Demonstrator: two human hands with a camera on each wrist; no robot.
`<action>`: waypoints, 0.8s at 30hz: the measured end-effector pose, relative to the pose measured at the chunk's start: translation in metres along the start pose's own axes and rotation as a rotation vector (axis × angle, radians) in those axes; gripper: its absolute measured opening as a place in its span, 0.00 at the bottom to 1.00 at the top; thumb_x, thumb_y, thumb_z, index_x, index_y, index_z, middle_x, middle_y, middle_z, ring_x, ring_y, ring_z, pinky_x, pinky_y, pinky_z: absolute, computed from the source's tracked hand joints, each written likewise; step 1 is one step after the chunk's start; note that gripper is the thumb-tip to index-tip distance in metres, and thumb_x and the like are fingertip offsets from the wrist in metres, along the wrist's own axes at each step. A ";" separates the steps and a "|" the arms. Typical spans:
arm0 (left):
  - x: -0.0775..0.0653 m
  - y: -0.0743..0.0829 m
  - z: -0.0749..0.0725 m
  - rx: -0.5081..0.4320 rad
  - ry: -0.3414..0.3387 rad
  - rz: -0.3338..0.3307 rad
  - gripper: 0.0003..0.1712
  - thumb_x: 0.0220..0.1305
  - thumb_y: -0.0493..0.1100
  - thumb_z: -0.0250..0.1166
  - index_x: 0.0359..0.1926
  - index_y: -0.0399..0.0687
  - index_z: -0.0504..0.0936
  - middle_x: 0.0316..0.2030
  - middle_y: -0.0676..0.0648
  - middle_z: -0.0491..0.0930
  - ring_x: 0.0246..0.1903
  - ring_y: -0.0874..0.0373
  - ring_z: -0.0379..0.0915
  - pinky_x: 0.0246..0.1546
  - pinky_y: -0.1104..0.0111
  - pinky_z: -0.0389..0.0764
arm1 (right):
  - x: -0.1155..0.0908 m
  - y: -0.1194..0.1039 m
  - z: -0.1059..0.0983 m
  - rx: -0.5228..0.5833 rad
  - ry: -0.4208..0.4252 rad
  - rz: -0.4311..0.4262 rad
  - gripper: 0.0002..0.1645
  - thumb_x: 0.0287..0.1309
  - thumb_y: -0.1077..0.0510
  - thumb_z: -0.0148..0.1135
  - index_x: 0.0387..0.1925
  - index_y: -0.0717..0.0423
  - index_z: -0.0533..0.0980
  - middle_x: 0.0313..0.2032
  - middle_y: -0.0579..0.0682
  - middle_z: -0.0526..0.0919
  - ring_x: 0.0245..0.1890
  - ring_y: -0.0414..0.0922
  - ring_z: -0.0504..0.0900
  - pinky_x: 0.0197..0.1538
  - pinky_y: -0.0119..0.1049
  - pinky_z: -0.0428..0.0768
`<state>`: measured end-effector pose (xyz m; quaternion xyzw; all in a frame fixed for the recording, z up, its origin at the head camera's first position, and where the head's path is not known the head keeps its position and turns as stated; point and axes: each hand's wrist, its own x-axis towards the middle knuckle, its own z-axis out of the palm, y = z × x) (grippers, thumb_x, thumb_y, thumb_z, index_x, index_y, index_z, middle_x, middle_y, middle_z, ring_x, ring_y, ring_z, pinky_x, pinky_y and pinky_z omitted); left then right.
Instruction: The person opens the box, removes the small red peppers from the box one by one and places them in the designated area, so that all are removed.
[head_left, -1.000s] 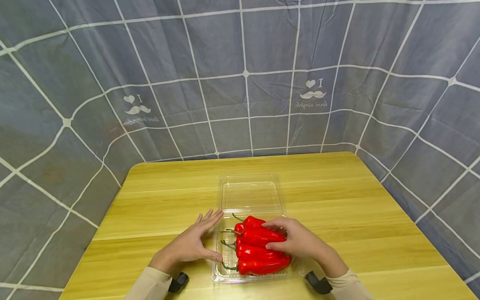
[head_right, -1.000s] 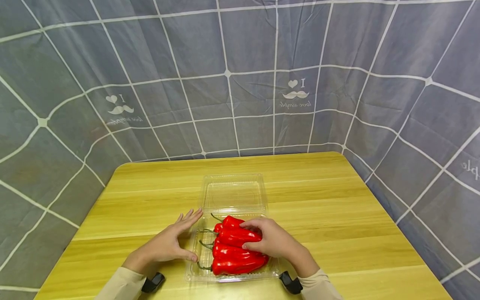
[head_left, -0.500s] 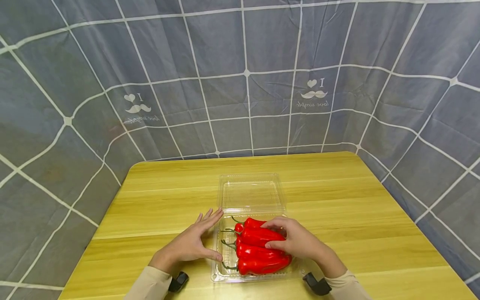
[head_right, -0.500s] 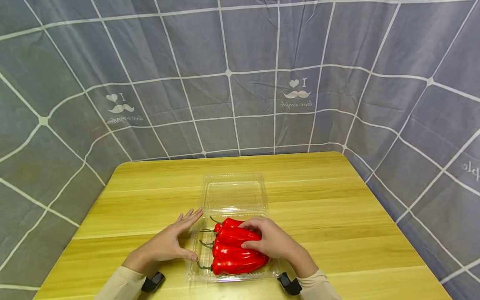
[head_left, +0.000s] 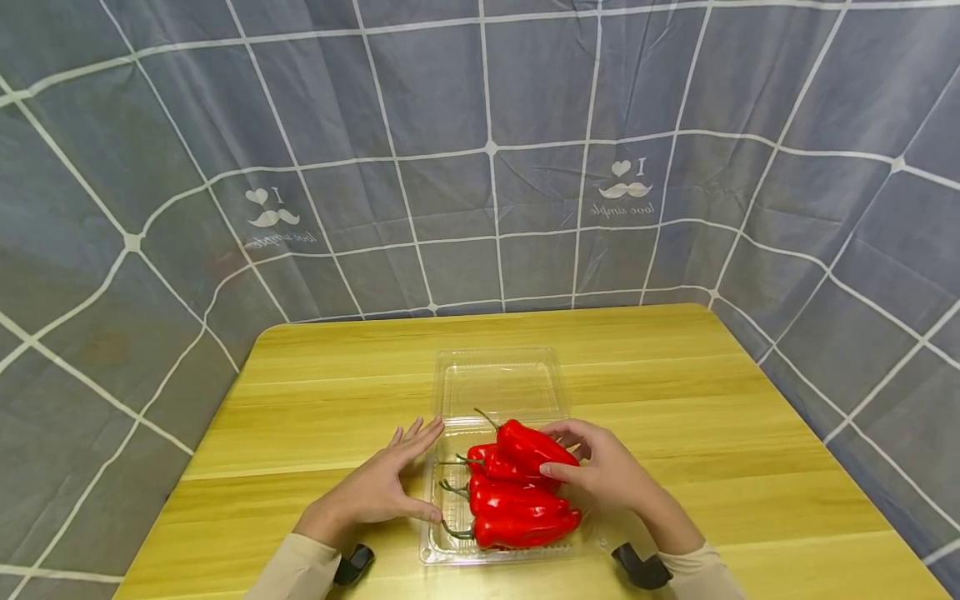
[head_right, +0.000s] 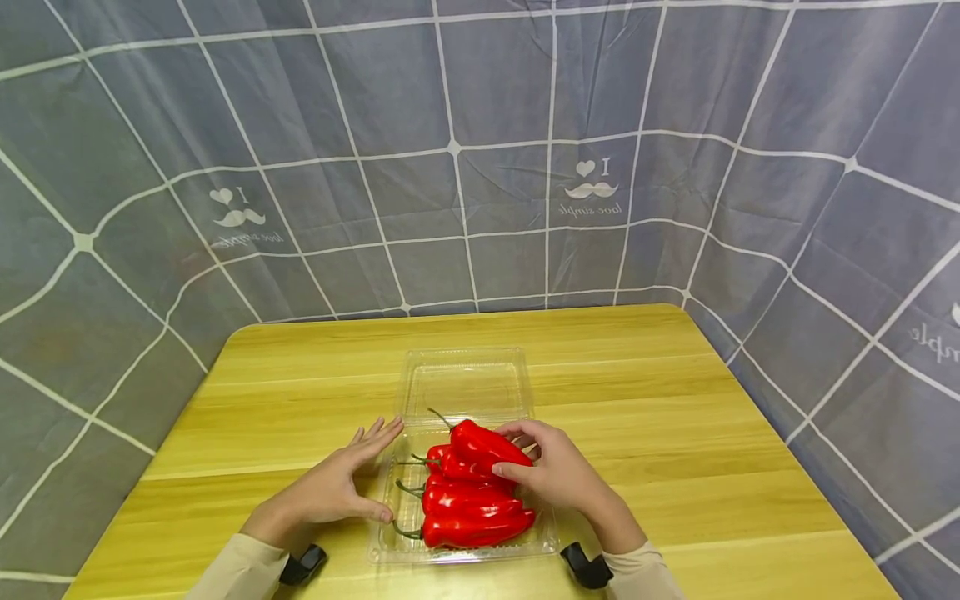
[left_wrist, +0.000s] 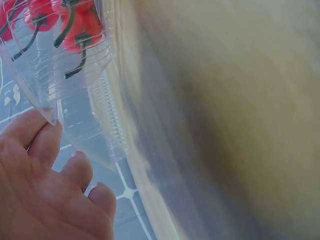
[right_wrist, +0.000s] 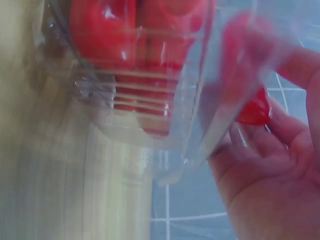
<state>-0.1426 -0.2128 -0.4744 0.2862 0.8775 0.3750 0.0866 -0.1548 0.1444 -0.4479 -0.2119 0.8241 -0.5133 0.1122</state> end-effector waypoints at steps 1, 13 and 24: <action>0.000 0.000 0.000 0.001 0.000 0.001 0.69 0.45 0.62 0.80 0.80 0.51 0.50 0.79 0.47 0.46 0.77 0.41 0.34 0.72 0.42 0.36 | 0.000 0.001 -0.001 -0.003 0.023 0.001 0.27 0.56 0.54 0.76 0.55 0.58 0.79 0.43 0.50 0.84 0.35 0.48 0.82 0.36 0.36 0.84; -0.001 0.000 -0.001 0.003 -0.014 -0.034 0.69 0.46 0.61 0.81 0.80 0.50 0.49 0.79 0.50 0.44 0.77 0.43 0.32 0.72 0.43 0.35 | -0.001 0.006 -0.018 0.009 0.309 0.166 0.30 0.56 0.53 0.75 0.57 0.61 0.78 0.50 0.56 0.83 0.44 0.51 0.83 0.38 0.38 0.84; 0.000 0.001 -0.002 -0.008 -0.021 -0.038 0.69 0.45 0.60 0.81 0.81 0.51 0.49 0.79 0.50 0.44 0.77 0.43 0.31 0.73 0.43 0.35 | -0.007 0.026 -0.036 0.003 0.454 0.363 0.36 0.58 0.49 0.74 0.60 0.66 0.74 0.54 0.64 0.79 0.50 0.57 0.82 0.40 0.34 0.83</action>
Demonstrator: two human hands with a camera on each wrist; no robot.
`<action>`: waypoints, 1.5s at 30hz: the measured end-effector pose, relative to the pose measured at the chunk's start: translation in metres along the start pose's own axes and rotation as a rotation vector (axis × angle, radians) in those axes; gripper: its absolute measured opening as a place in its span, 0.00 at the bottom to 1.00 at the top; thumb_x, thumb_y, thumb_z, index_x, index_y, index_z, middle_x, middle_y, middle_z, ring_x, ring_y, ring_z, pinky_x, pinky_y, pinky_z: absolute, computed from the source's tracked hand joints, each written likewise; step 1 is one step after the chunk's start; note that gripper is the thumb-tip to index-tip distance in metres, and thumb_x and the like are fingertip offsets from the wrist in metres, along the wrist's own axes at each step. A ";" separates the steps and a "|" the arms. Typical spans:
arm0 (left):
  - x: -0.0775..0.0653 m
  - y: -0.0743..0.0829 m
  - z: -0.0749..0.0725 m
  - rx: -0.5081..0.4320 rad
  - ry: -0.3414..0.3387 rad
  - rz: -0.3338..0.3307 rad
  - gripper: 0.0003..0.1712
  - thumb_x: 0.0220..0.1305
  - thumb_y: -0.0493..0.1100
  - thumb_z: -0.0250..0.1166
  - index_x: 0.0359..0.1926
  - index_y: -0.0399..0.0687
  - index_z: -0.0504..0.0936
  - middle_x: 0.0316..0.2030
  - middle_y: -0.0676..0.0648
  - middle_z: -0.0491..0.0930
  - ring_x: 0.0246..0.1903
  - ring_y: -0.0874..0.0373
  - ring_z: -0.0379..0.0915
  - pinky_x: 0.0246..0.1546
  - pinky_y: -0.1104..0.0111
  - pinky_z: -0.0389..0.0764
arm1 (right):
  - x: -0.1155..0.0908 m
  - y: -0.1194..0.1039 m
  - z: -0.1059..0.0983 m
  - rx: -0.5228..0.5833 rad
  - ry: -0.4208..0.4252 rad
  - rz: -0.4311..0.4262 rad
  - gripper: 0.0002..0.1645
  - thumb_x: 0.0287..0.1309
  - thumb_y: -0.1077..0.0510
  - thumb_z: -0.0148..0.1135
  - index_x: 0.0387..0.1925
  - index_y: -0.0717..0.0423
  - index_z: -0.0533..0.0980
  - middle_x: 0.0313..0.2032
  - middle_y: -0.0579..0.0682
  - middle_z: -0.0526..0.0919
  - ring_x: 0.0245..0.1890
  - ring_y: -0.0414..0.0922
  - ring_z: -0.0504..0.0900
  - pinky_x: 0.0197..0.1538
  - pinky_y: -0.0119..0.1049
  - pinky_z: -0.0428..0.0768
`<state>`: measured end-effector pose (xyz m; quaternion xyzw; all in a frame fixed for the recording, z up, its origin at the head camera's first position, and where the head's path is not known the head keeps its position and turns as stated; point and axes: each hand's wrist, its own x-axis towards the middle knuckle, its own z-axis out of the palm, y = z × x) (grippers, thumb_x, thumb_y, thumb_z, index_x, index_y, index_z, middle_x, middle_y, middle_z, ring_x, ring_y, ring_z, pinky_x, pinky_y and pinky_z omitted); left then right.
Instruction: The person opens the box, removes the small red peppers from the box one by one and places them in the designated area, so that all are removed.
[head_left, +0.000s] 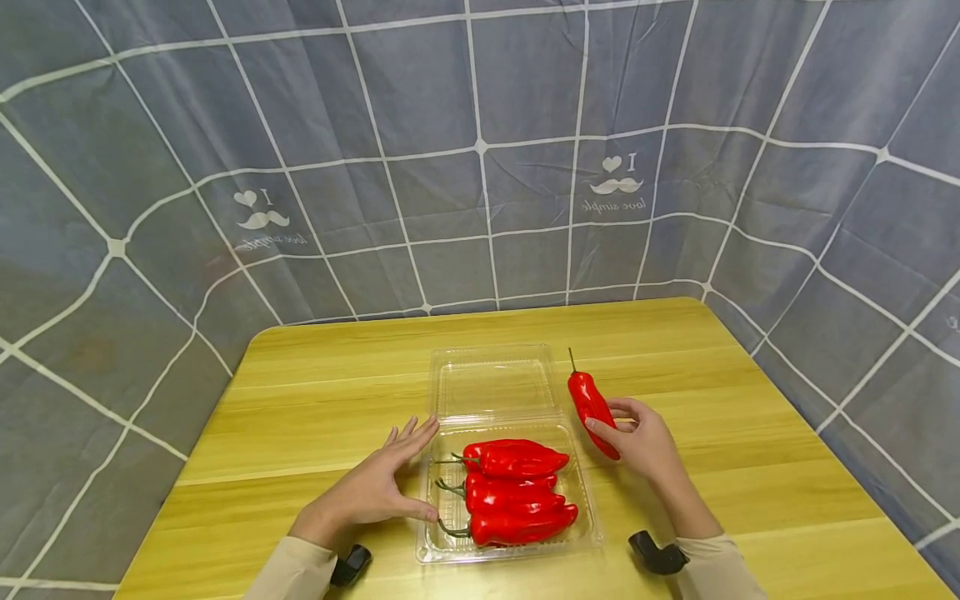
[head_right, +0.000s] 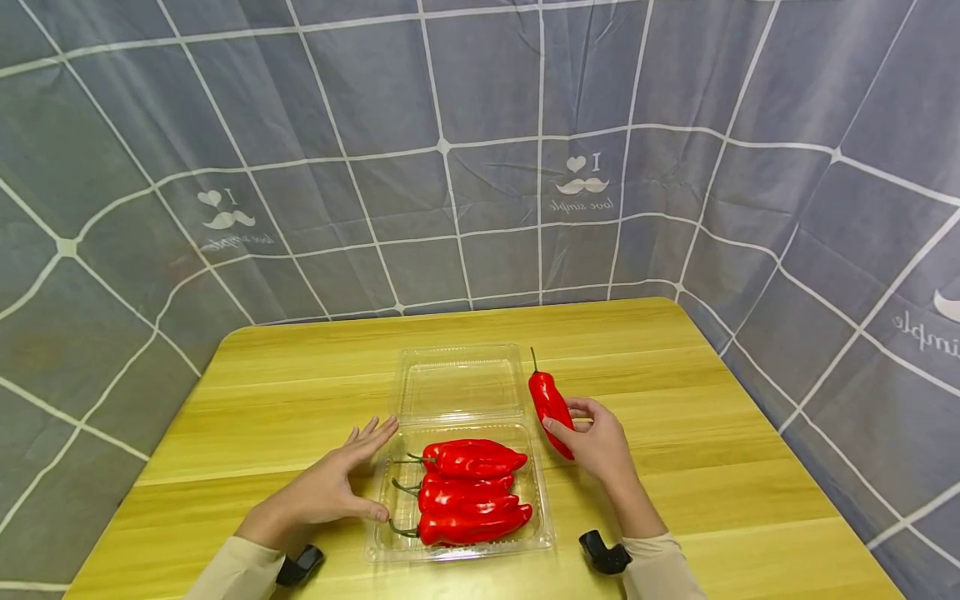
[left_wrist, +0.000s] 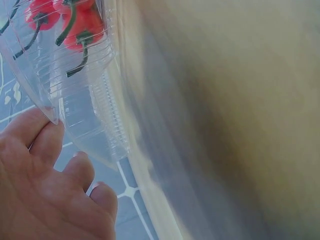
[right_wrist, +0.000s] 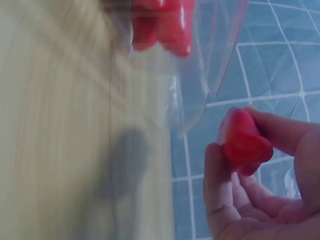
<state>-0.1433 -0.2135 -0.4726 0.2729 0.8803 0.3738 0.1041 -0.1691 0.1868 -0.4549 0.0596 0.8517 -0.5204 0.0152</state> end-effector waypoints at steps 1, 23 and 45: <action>0.000 0.000 0.000 -0.001 0.000 0.000 0.69 0.45 0.60 0.81 0.81 0.50 0.49 0.79 0.50 0.44 0.77 0.43 0.31 0.73 0.43 0.35 | 0.001 0.002 -0.001 -0.008 0.006 0.013 0.36 0.58 0.48 0.74 0.60 0.66 0.74 0.54 0.64 0.79 0.50 0.57 0.82 0.40 0.34 0.83; -0.001 0.001 0.000 -0.001 0.003 -0.002 0.69 0.45 0.60 0.81 0.80 0.50 0.50 0.79 0.49 0.44 0.77 0.41 0.30 0.72 0.41 0.35 | 0.012 0.033 -0.017 -0.249 0.008 0.098 0.31 0.59 0.51 0.71 0.50 0.75 0.75 0.37 0.60 0.82 0.36 0.52 0.80 0.34 0.36 0.80; -0.001 -0.001 0.001 -0.011 0.017 -0.003 0.68 0.46 0.60 0.81 0.80 0.49 0.51 0.79 0.48 0.46 0.76 0.38 0.31 0.70 0.37 0.37 | 0.005 0.019 -0.027 -0.364 0.073 0.004 0.44 0.63 0.44 0.67 0.66 0.72 0.66 0.59 0.73 0.72 0.56 0.68 0.74 0.55 0.61 0.76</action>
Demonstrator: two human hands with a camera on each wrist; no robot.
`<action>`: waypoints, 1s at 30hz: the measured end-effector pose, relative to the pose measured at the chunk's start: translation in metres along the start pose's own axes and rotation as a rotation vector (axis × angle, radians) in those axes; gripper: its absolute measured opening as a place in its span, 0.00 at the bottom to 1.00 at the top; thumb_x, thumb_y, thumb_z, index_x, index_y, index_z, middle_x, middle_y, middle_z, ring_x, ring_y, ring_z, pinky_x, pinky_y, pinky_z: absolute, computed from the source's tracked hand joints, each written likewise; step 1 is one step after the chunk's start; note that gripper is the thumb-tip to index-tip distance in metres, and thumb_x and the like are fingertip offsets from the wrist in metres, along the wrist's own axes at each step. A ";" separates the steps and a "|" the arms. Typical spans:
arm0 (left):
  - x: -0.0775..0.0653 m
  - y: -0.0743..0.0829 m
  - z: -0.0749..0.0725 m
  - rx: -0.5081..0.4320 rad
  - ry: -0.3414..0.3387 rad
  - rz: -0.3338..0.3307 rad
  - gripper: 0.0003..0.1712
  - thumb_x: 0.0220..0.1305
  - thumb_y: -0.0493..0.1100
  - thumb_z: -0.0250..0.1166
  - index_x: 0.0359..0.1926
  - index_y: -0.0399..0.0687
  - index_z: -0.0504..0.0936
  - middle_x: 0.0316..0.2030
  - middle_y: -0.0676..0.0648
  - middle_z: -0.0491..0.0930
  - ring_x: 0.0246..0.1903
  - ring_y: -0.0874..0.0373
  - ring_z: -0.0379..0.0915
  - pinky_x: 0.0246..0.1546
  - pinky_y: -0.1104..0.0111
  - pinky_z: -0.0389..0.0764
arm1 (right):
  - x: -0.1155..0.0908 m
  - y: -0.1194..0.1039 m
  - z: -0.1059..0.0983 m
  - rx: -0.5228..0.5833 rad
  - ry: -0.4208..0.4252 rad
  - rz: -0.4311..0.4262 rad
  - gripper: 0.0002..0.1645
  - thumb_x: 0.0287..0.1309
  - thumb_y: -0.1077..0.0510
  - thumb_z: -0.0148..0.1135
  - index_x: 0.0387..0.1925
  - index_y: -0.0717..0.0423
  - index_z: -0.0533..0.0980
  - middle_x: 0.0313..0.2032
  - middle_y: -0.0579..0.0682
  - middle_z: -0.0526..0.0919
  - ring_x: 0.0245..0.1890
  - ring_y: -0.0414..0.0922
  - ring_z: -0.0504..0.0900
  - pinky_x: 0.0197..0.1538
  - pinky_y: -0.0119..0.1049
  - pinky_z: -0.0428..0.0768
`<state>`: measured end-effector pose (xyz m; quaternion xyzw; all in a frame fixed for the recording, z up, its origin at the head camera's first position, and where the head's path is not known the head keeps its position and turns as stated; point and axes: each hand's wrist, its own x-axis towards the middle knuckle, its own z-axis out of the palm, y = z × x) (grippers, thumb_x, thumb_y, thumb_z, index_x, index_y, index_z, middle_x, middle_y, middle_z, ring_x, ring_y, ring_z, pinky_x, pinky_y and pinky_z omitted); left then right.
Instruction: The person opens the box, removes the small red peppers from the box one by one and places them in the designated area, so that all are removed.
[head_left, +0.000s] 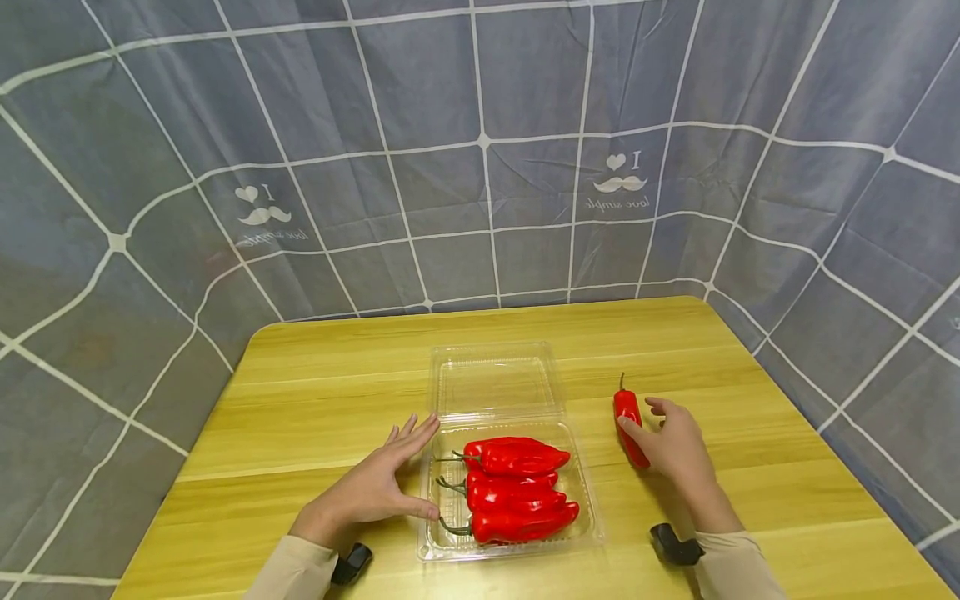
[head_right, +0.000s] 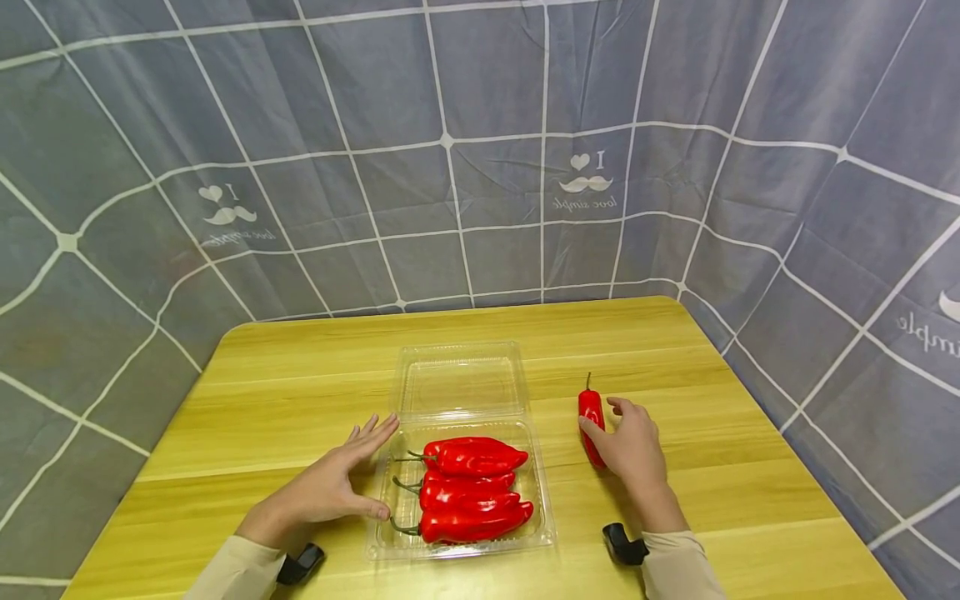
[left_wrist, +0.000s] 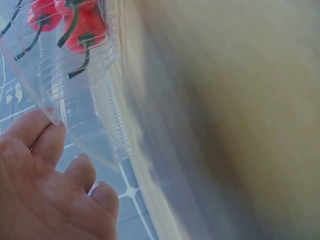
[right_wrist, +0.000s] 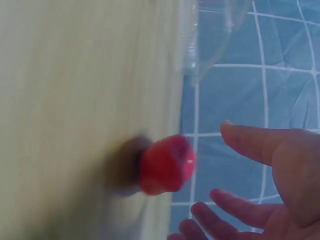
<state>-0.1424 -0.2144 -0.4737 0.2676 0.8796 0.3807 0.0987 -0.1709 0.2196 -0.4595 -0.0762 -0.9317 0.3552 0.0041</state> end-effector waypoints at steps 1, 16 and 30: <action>0.000 0.000 0.000 -0.001 -0.001 -0.002 0.68 0.46 0.60 0.81 0.80 0.50 0.51 0.79 0.48 0.46 0.76 0.38 0.31 0.70 0.37 0.37 | -0.001 -0.003 -0.001 0.008 0.007 -0.007 0.43 0.63 0.44 0.67 0.66 0.71 0.67 0.59 0.73 0.72 0.56 0.67 0.74 0.55 0.61 0.76; -0.001 0.000 0.000 -0.002 -0.008 -0.015 0.69 0.45 0.60 0.81 0.81 0.52 0.50 0.79 0.51 0.45 0.77 0.41 0.30 0.71 0.38 0.38 | -0.015 -0.035 0.004 0.047 0.023 -0.259 0.30 0.62 0.54 0.70 0.60 0.67 0.75 0.53 0.66 0.79 0.51 0.62 0.78 0.51 0.56 0.81; -0.001 -0.001 0.001 0.000 -0.008 -0.017 0.69 0.45 0.60 0.81 0.81 0.52 0.49 0.79 0.50 0.44 0.77 0.42 0.30 0.71 0.38 0.39 | -0.026 -0.058 0.031 0.069 -0.141 -0.566 0.20 0.56 0.58 0.76 0.50 0.59 0.83 0.47 0.50 0.84 0.47 0.54 0.81 0.51 0.53 0.82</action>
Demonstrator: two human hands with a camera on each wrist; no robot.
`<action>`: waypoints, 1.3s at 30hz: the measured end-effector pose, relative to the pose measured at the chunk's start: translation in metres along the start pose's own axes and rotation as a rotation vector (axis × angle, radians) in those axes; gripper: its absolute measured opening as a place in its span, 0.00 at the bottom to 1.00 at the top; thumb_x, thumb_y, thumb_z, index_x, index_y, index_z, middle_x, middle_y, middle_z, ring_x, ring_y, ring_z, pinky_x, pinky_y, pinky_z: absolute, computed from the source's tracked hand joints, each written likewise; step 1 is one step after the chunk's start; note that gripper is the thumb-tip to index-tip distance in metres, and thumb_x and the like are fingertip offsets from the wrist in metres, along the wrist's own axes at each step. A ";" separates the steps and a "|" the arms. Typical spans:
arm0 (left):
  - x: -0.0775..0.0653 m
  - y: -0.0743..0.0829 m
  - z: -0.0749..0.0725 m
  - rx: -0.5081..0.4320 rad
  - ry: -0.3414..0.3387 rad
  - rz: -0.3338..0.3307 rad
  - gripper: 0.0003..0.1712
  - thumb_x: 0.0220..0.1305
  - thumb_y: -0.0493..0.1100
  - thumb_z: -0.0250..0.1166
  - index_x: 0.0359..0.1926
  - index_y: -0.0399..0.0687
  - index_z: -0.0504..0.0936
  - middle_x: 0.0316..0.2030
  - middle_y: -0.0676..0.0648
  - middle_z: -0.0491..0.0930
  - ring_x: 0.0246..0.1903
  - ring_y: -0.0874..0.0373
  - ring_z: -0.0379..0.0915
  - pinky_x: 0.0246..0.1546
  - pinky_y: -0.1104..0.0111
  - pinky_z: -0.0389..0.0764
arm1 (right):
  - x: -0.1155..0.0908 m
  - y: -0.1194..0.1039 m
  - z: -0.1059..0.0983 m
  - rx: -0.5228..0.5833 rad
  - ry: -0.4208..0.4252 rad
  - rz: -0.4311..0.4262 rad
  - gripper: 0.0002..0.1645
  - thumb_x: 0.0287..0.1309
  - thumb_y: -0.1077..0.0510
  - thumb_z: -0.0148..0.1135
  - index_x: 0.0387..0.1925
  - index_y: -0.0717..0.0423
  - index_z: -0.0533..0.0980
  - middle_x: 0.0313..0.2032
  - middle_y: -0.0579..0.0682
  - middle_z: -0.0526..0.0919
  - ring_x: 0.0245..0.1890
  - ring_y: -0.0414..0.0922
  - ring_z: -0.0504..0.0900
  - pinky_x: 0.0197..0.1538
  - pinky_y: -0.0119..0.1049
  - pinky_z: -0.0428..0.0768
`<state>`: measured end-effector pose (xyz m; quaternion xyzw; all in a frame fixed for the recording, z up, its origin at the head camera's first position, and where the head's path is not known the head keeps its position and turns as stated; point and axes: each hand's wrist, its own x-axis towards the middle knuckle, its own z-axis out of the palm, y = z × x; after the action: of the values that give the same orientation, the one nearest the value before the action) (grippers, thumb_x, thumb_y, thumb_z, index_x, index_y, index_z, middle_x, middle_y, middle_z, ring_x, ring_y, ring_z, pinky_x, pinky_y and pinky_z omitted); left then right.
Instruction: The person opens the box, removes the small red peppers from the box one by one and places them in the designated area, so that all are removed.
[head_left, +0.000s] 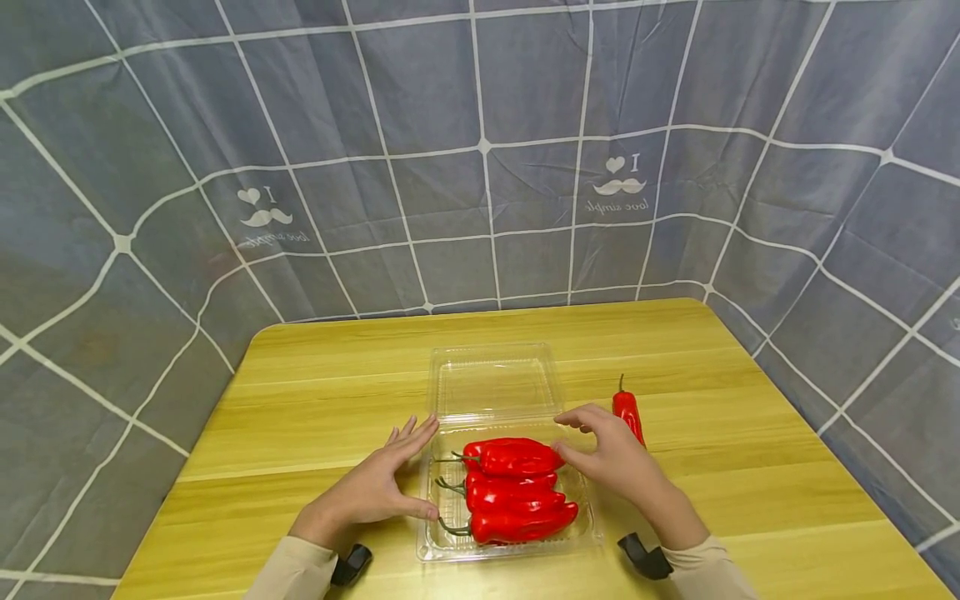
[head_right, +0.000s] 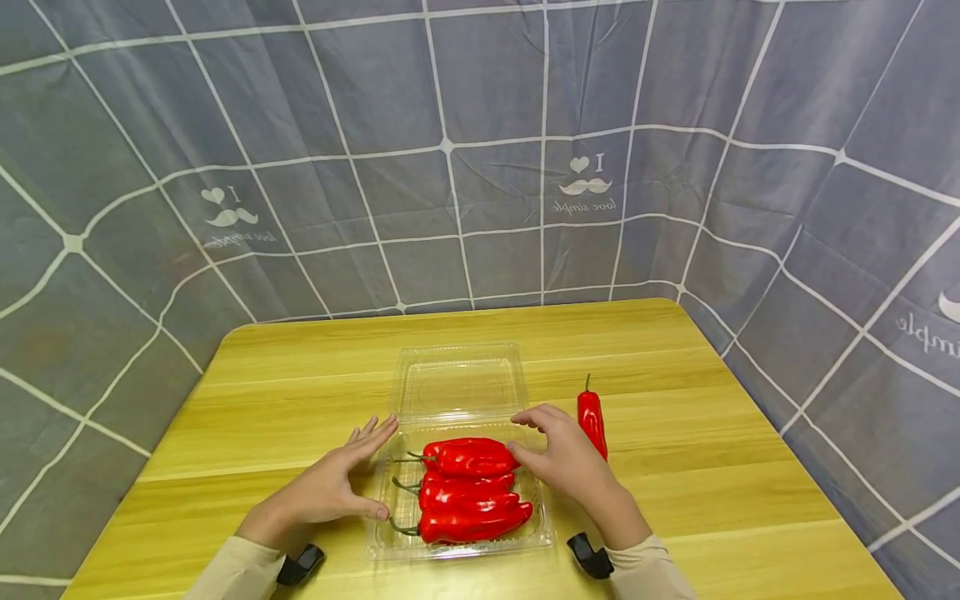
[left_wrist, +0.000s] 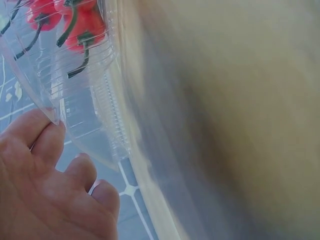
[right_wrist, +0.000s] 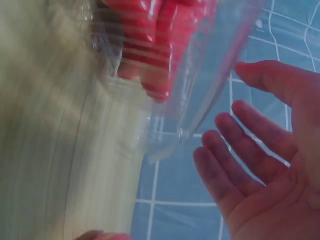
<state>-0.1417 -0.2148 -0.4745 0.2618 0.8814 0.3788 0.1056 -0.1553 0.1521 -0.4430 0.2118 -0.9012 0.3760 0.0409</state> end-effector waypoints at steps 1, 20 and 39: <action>0.000 0.000 0.000 0.002 0.000 -0.002 0.69 0.45 0.60 0.81 0.81 0.53 0.49 0.79 0.51 0.44 0.77 0.42 0.31 0.70 0.37 0.39 | 0.000 -0.001 0.001 -0.008 -0.014 -0.009 0.20 0.56 0.57 0.76 0.49 0.58 0.83 0.47 0.49 0.84 0.47 0.54 0.81 0.51 0.53 0.82; 0.001 0.002 0.000 -0.001 0.004 0.004 0.69 0.46 0.61 0.81 0.81 0.51 0.50 0.79 0.49 0.44 0.77 0.39 0.31 0.69 0.34 0.40 | 0.002 -0.010 0.015 -0.077 -0.298 -0.106 0.20 0.58 0.51 0.74 0.50 0.53 0.82 0.47 0.43 0.81 0.47 0.41 0.78 0.48 0.35 0.83; 0.000 0.000 0.003 0.001 0.001 0.000 0.69 0.46 0.61 0.81 0.81 0.54 0.49 0.80 0.52 0.44 0.77 0.41 0.30 0.69 0.35 0.39 | 0.006 -0.013 0.027 -0.104 -0.338 -0.123 0.20 0.57 0.55 0.74 0.51 0.54 0.83 0.49 0.45 0.82 0.51 0.45 0.78 0.55 0.43 0.81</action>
<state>-0.1405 -0.2135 -0.4763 0.2615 0.8817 0.3784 0.1049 -0.1526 0.1231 -0.4518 0.3245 -0.8987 0.2846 -0.0774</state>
